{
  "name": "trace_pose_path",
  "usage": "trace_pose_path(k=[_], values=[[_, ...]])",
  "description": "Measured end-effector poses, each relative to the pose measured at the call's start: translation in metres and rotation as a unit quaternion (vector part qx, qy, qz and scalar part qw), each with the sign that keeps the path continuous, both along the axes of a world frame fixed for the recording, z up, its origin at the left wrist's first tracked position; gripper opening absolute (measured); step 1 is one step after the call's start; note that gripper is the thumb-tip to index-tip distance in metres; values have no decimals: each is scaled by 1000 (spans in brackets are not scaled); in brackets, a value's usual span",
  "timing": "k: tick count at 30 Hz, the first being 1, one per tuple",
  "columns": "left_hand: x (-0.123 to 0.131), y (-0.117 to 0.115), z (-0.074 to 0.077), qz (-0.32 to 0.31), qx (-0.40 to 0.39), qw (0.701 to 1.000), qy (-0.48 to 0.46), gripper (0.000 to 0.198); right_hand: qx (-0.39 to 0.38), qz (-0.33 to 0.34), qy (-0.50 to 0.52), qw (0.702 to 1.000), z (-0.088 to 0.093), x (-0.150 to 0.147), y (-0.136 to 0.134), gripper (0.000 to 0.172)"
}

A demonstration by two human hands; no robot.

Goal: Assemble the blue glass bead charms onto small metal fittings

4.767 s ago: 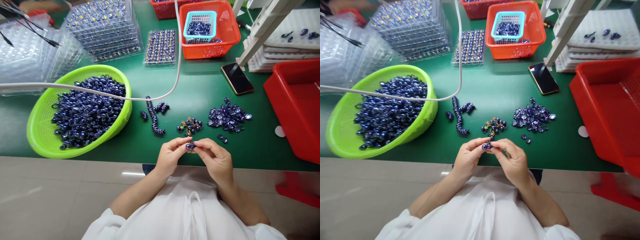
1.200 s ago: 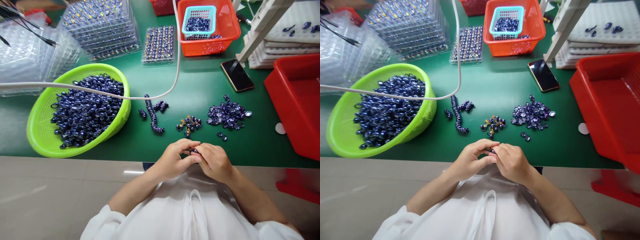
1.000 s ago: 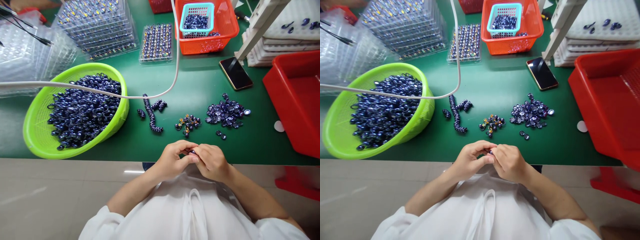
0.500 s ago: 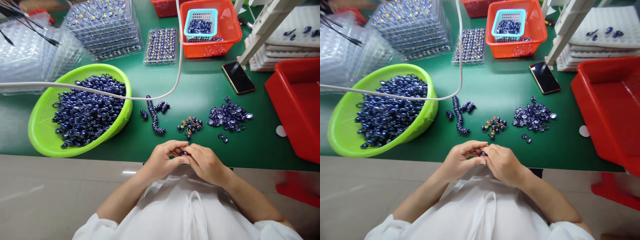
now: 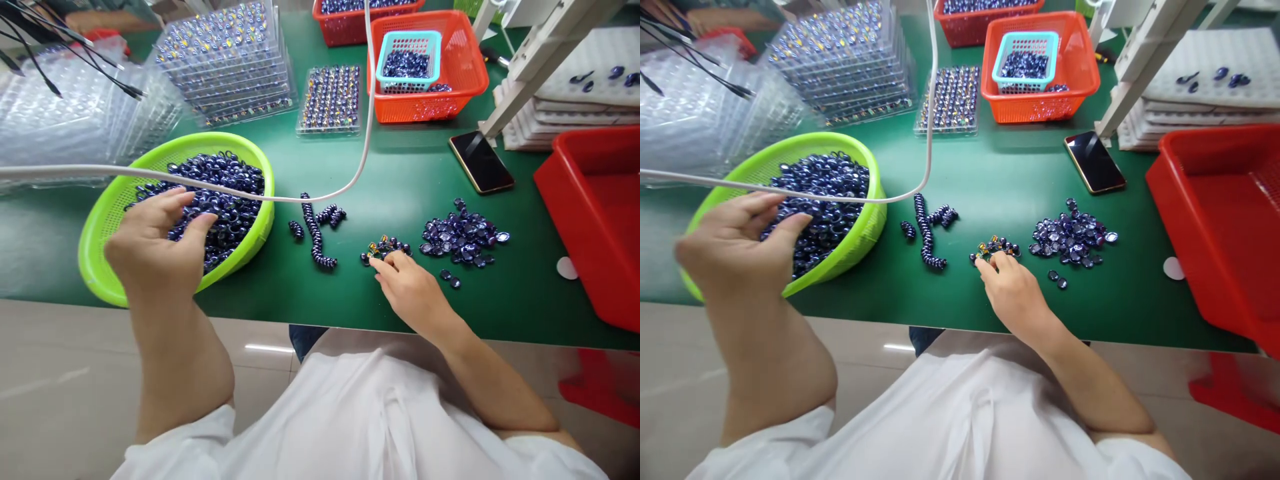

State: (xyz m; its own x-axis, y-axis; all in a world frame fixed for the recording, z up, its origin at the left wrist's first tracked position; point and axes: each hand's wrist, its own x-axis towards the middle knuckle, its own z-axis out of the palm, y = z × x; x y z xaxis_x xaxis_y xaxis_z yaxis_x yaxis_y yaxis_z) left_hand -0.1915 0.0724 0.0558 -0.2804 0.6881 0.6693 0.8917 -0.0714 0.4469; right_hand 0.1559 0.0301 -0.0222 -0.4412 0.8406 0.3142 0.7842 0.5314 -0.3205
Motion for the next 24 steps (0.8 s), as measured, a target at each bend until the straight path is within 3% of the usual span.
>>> trace_pose_path(k=[3, 7, 9, 12, 15, 18, 21, 24], values=[[17, -3, -2, -60, 41, 996, 54, 41, -29, 3, -4, 1000, -3, -1, -1, 18], [77, -31, -6, -214, -23, 975, -45, 37, -100, 12, 141, 985, 0, 12, -7, 16], [109, -43, -14, -322, -95, 932, -132, 35, -155, -12, 244, 957, 3, 18, -14, 10], [147, -54, -36, -411, -261, 829, -276, 30, -231, -57, 388, 890, 5, 21, -25, 7], [171, -61, -58, -420, -358, 714, -432, 32, -243, -70, 466, 848, 6, 20, -34, 6], [184, -65, -69, -403, -384, 629, -543, 26, -230, -64, 485, 842, 6, 22, -38, 4], [187, -68, -72, -398, -391, 593, -580, 22, -232, -52, 479, 845, 7, 25, -39, 5], [186, -68, -72, -396, -406, 602, -563, 23, -238, -42, 473, 847, 6, 27, -40, 4]])
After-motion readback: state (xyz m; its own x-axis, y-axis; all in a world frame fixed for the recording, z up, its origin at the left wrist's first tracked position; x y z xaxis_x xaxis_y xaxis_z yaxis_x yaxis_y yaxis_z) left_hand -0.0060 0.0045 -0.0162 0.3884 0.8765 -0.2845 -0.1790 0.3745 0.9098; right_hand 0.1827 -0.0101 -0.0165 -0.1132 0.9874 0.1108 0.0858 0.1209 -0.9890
